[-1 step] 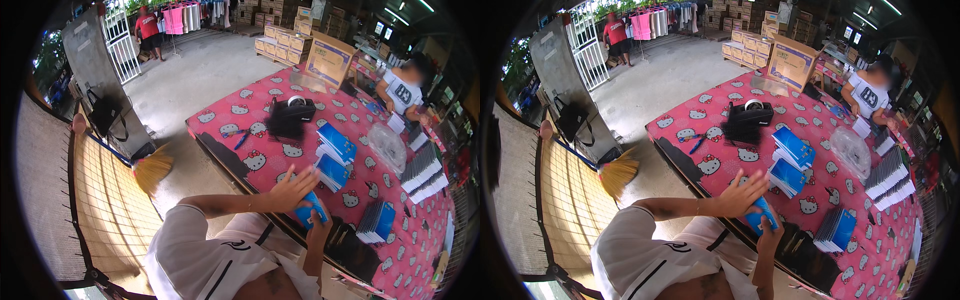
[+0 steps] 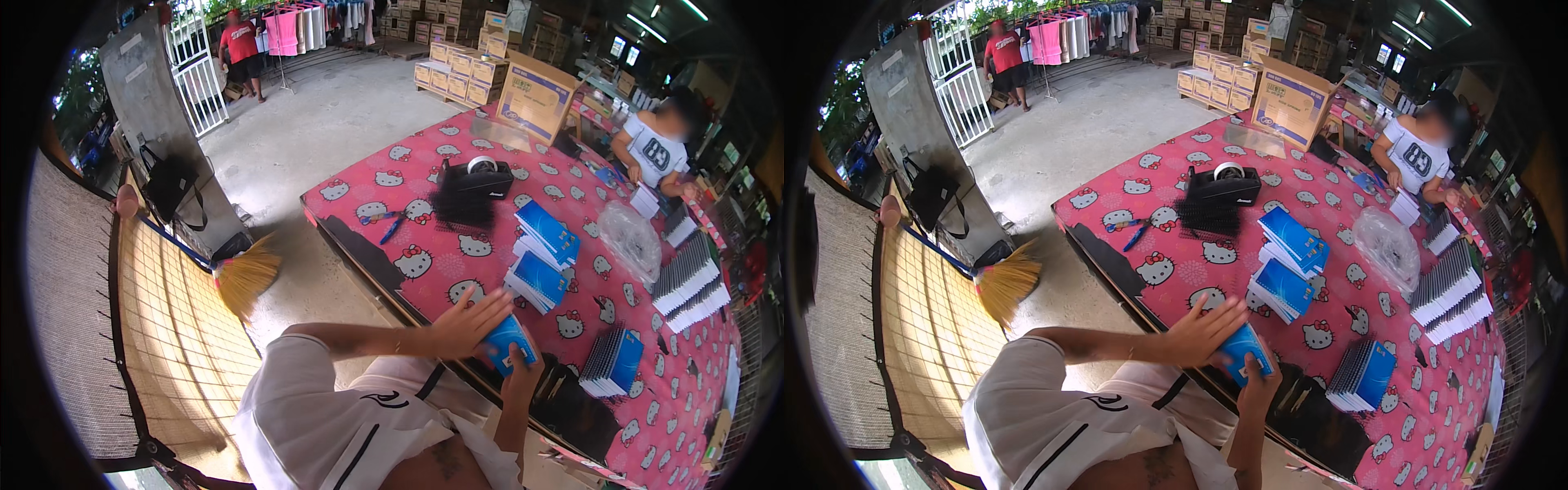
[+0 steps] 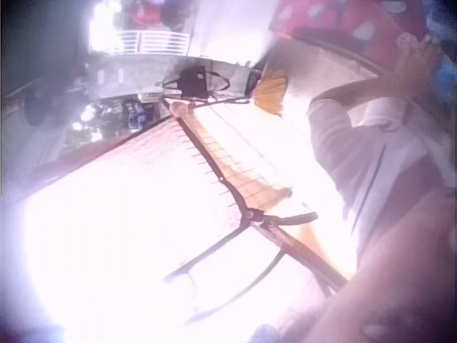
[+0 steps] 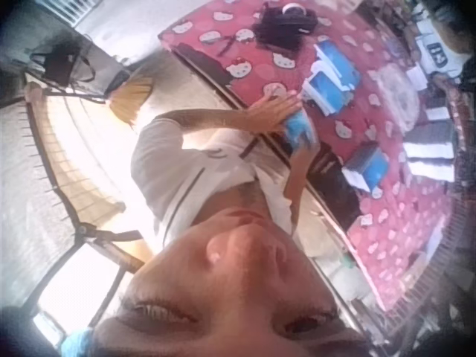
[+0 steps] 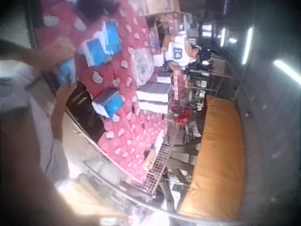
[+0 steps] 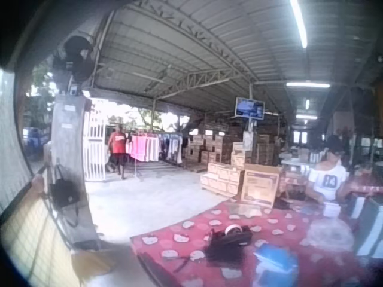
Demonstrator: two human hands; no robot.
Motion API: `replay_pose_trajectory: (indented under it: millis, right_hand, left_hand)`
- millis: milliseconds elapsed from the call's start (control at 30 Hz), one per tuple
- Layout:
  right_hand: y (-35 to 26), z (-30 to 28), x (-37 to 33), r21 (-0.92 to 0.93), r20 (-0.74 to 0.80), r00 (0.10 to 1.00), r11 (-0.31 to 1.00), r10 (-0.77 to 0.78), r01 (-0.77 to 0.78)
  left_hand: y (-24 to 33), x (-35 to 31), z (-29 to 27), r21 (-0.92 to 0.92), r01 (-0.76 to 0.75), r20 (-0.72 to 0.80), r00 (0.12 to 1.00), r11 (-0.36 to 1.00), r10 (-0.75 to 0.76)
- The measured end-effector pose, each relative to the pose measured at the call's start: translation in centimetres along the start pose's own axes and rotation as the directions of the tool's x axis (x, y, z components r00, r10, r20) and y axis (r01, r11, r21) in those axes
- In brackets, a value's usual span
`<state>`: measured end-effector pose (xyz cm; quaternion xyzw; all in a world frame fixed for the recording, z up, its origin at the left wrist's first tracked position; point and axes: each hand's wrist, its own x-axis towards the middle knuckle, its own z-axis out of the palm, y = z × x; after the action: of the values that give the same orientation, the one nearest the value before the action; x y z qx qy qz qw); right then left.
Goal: The person applies small adhesive labels to the covers of blue booklets and places them in a stack on a table.
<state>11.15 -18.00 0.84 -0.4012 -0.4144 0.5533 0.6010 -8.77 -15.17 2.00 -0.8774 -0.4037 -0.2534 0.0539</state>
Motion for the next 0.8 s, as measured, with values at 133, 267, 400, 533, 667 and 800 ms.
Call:
replay_pose_trajectory:
  millis: [133, 267, 400, 533, 667, 800]
  right_hand:
    - [0.6, -1.1, 0.2, -0.116, 0.044, 0.998, 0.992, -0.04, 0.044]
    - [-1.3, 0.0, -0.1, -0.097, -0.003, 0.996, 0.992, -0.086, 0.086]
    - [-0.5, -1.2, -0.1, -0.228, 0.014, 0.997, 0.971, -0.072, 0.074]
    - [-1.5, -0.6, -0.2, -0.306, 0.035, 0.997, 0.949, -0.067, 0.075]
    - [-0.7, -0.2, -0.3, -0.255, 0.037, 0.994, 0.961, -0.099, 0.105]
    - [-1.2, -0.3, -0.5, -0.32, 0.005, 0.999, 0.946, -0.052, 0.051]
  left_hand:
    - [0.1, 2.5, -0.9, 0.131, -0.016, -0.086, 0.996, 0.991, 0.027]
    - [1.7, 1.0, -0.5, -0.04, -0.007, 0.016, 1.0, 0.999, 0.007]
    - [1.0, 2.2, -0.9, 0.003, 0.001, -0.12, 0.993, 1.0, -0.001]
    - [-1.2, 6.9, -6.2, -0.143, -0.106, 0.494, 0.854, 0.984, 0.164]
    - [-1.0, 4.2, -3.1, 0.004, -0.206, 0.065, 0.977, 0.979, 0.205]
    - [2.3, -1.2, -0.2, -0.079, -0.151, 0.048, 0.987, 0.985, 0.155]
